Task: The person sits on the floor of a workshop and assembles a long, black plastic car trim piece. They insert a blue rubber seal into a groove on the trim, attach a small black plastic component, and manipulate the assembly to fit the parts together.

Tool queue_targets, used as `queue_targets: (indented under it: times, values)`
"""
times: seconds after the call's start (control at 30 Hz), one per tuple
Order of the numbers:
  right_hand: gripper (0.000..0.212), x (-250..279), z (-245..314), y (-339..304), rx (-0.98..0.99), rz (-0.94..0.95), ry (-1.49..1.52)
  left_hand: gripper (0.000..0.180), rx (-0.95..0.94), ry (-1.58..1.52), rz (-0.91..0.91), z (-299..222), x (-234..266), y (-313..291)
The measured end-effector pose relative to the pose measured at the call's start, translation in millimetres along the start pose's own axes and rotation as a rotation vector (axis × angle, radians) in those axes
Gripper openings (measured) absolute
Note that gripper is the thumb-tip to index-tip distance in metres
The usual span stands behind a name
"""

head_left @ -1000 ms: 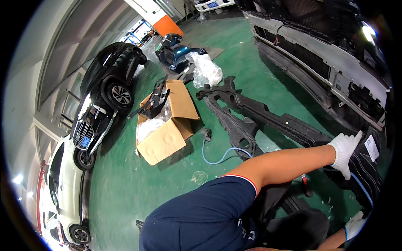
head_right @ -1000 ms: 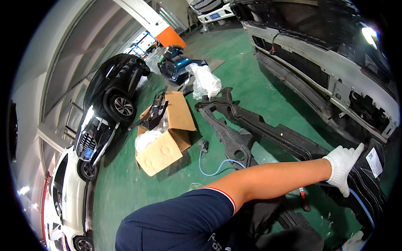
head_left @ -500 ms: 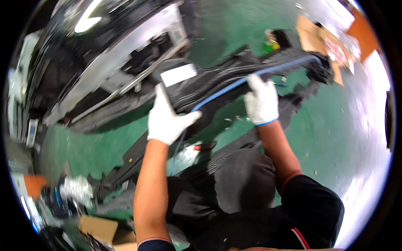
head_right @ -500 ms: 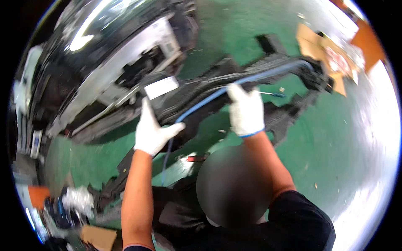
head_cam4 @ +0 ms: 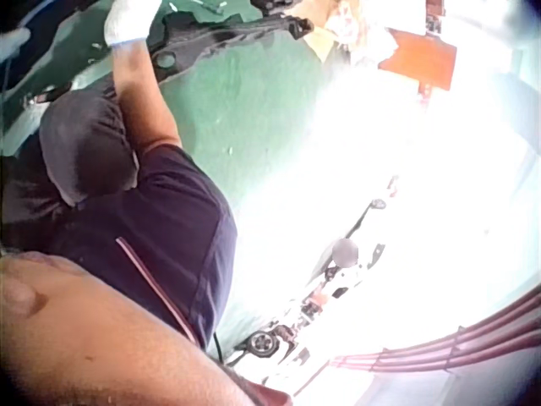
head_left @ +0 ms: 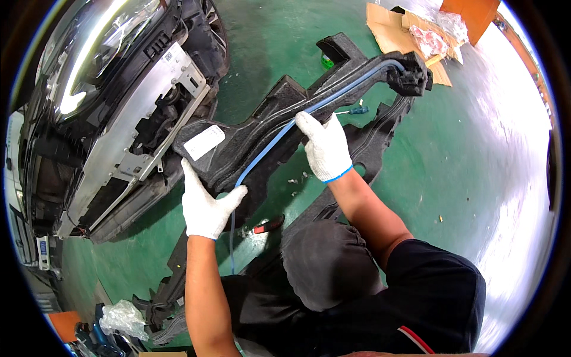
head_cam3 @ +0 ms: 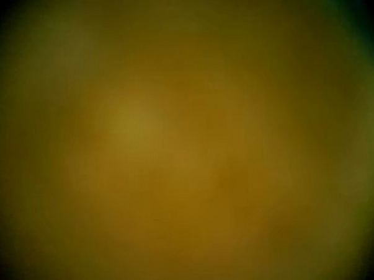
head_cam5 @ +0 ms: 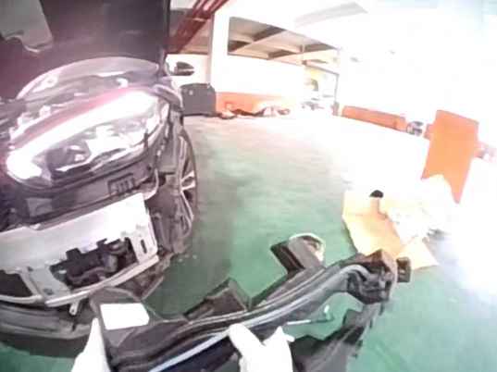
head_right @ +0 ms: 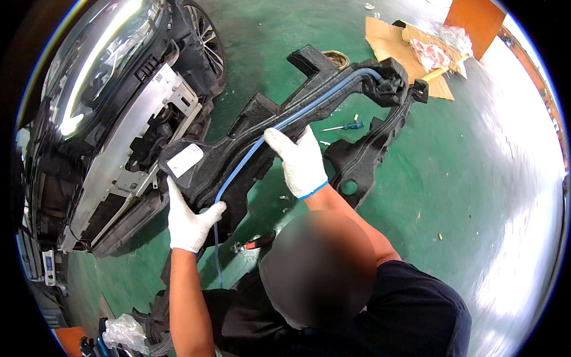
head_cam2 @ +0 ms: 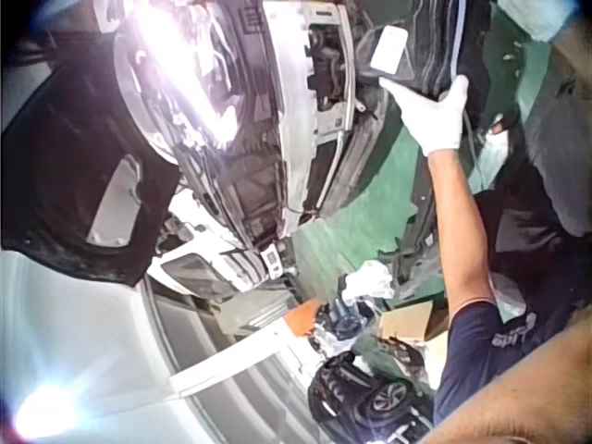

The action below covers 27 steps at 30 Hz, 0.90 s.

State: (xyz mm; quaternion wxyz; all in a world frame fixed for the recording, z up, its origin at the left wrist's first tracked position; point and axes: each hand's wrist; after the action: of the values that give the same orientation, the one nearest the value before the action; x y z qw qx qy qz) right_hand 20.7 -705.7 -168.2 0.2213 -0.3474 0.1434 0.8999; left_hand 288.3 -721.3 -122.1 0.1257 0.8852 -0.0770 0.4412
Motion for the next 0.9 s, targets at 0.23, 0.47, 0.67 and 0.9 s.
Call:
queue_targets:
  times: [0.23, 0.47, 0.67, 0.9]
  values:
    - [0.038, -4.4, 2.0, -0.4, 0.032, -0.071, 0.059, 0.125, -0.1, -0.143, -0.082, -7.4, -13.3, 4.6]
    - [0.036, -13.2, 8.3, -4.8, -0.054, -0.237, 0.006, 0.113, -0.227, 0.104, -0.107, -15.0, -29.1, 3.2]
    - [0.035, -2.5, 0.8, 0.4, -0.075, -0.239, 0.05, 0.082, -0.261, 0.063, -0.069, -11.7, -31.2, 8.1]
    - [0.031, -3.4, 8.4, 1.6, -0.05, -0.202, 0.049, 0.03, -0.663, 0.259, -0.216, -25.4, -35.1, 10.3]
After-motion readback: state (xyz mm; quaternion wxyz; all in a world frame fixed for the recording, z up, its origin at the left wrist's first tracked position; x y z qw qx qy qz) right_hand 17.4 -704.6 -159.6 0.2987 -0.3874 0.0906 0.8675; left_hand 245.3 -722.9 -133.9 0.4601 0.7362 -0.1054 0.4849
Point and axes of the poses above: each hand's wrist, its own y-axis towards the middle knuckle, its own x-axis out of the back of the hand, z = x × y, and after that the axes turned 3 degrees about z, right-handed
